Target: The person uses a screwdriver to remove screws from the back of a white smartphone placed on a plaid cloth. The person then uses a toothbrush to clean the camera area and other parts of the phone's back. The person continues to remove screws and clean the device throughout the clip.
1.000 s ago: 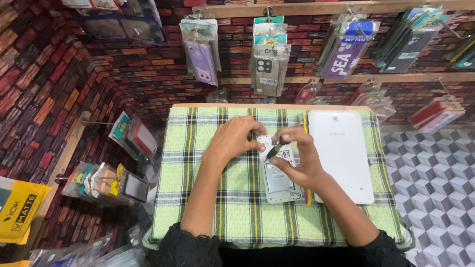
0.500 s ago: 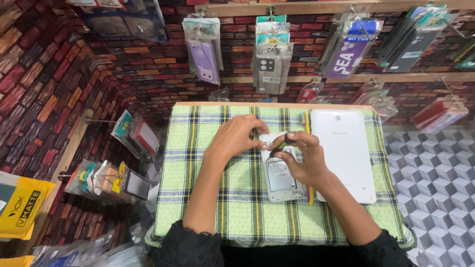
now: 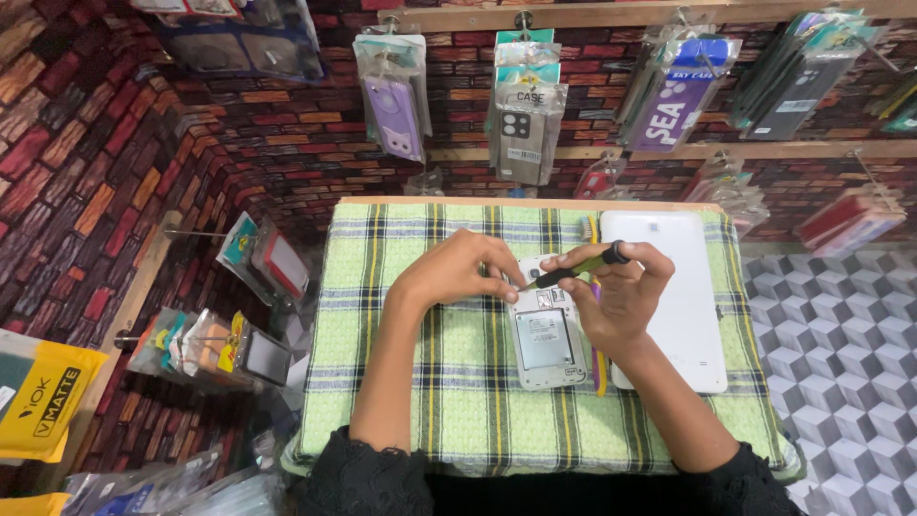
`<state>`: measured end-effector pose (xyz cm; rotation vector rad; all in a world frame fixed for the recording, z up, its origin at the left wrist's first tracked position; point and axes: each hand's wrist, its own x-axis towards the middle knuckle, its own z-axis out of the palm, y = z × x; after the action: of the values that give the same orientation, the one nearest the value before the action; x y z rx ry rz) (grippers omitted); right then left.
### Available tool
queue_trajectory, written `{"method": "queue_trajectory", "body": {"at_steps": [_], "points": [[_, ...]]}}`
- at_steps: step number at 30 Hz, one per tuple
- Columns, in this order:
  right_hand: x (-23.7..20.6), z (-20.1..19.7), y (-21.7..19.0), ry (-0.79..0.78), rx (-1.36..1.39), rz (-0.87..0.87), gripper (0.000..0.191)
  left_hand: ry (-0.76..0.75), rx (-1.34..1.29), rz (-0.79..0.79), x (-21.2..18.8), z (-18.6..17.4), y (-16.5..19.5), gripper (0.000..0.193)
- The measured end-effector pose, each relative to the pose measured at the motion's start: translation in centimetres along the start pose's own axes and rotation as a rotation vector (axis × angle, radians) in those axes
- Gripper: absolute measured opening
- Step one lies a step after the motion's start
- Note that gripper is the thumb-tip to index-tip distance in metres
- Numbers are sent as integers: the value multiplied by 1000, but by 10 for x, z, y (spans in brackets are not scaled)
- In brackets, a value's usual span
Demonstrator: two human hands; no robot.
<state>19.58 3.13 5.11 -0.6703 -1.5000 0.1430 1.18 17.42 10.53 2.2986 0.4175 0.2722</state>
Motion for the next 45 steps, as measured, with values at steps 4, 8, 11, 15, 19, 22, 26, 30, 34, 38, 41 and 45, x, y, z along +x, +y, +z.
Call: {"method": "queue_trajectory", "body": {"at_steps": [4, 8, 11, 15, 19, 22, 26, 30, 34, 38, 41, 45], "points": [[1, 0, -4, 43, -45, 14, 71, 20, -2, 46, 1, -1, -3, 20], [6, -1, -5, 130, -174, -6, 67, 67, 149, -165, -5, -11, 1, 20], [12, -3, -3, 180, -283, 45, 65, 68, 220, -308, -15, -21, 6, 21], [18, -4, -1, 202, -382, 95, 63, 44, 315, -412, -23, -26, 11, 24], [20, -3, 0, 165, -428, 94, 64, 33, 341, -411, -22, -22, 15, 26], [20, -3, 1, 162, -420, 87, 65, 27, 328, -426, -21, -22, 16, 29], [18, -2, 3, 149, -413, 83, 64, 72, 317, -428, -17, -19, 20, 27], [18, -3, 3, 140, -419, 82, 64, 178, 333, -345, -14, -16, 26, 24], [20, -2, 1, 123, -423, 82, 64, 226, 303, -318, -13, -14, 27, 25], [22, -2, -2, 100, -406, 92, 61, 334, 431, -214, -7, -5, 21, 25], [22, -3, -3, 81, -358, 91, 59, 545, 599, 14, 2, 8, 16, 23], [20, -4, -1, 61, -343, 89, 59, 589, 588, 109, 9, 20, 12, 21]]}}
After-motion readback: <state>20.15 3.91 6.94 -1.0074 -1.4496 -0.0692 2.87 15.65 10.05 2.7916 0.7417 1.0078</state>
